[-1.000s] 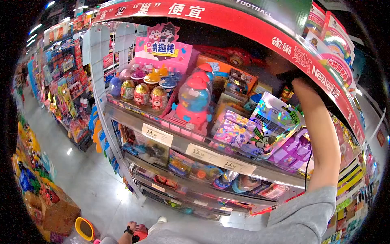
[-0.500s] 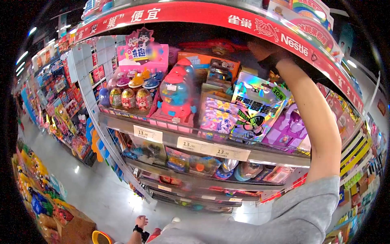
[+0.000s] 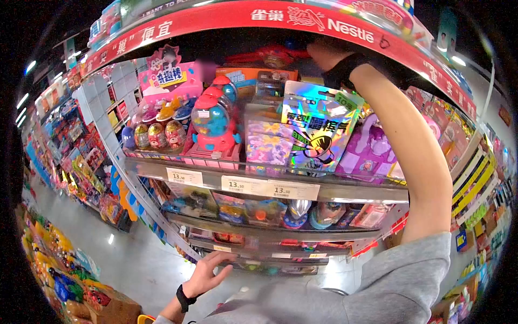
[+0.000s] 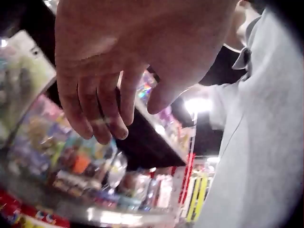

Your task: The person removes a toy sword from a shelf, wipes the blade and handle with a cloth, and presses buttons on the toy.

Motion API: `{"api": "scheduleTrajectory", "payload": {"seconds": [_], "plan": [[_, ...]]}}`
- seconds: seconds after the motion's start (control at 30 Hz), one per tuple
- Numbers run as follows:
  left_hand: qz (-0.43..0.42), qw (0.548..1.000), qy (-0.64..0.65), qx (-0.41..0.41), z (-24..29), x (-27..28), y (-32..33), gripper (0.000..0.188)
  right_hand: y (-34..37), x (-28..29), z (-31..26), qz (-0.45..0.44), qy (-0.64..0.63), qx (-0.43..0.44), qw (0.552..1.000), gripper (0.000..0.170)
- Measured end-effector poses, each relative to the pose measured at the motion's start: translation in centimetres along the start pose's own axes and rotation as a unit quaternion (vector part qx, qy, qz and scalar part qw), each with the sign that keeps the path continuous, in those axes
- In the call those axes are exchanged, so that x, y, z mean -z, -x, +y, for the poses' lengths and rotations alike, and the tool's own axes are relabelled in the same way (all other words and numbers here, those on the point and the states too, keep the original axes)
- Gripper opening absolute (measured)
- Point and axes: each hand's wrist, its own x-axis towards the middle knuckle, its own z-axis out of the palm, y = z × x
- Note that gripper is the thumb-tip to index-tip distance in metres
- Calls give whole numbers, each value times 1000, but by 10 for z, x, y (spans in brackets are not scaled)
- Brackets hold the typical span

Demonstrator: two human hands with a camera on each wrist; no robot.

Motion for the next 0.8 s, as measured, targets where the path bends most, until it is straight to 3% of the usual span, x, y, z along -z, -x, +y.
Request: {"api": "scheduleTrajectory", "payload": {"seconds": [0.1,0.17,0.2,0.3,0.4,0.6,0.7,0.8], "plan": [[-19,989,-63,-131,49,19,-29,39,2,9,-2,19,13,-27,999,17],[-20,977,-96,-189,77,31,-47,41,2,8,-3,18,-6,-64,998,19],[-20,969,-112,-217,88,37,-55,42,1,17,0,-27,-27,-67,997,26],[-19,948,-165,-272,112,53,-79,43,7,21,4,-33,-45,-59,997,25],[22,946,-165,-278,129,62,-100,47,16,20,8,77,92,5,993,18],[74,920,-213,-322,143,58,-151,45,25,25,12,66,38,-14,997,17],[98,913,-212,-335,147,50,-175,43,26,8,16,140,-35,-31,989,17],[115,909,-213,-340,145,36,-193,44,32,5,25,72,-42,-2,997,19]]}}
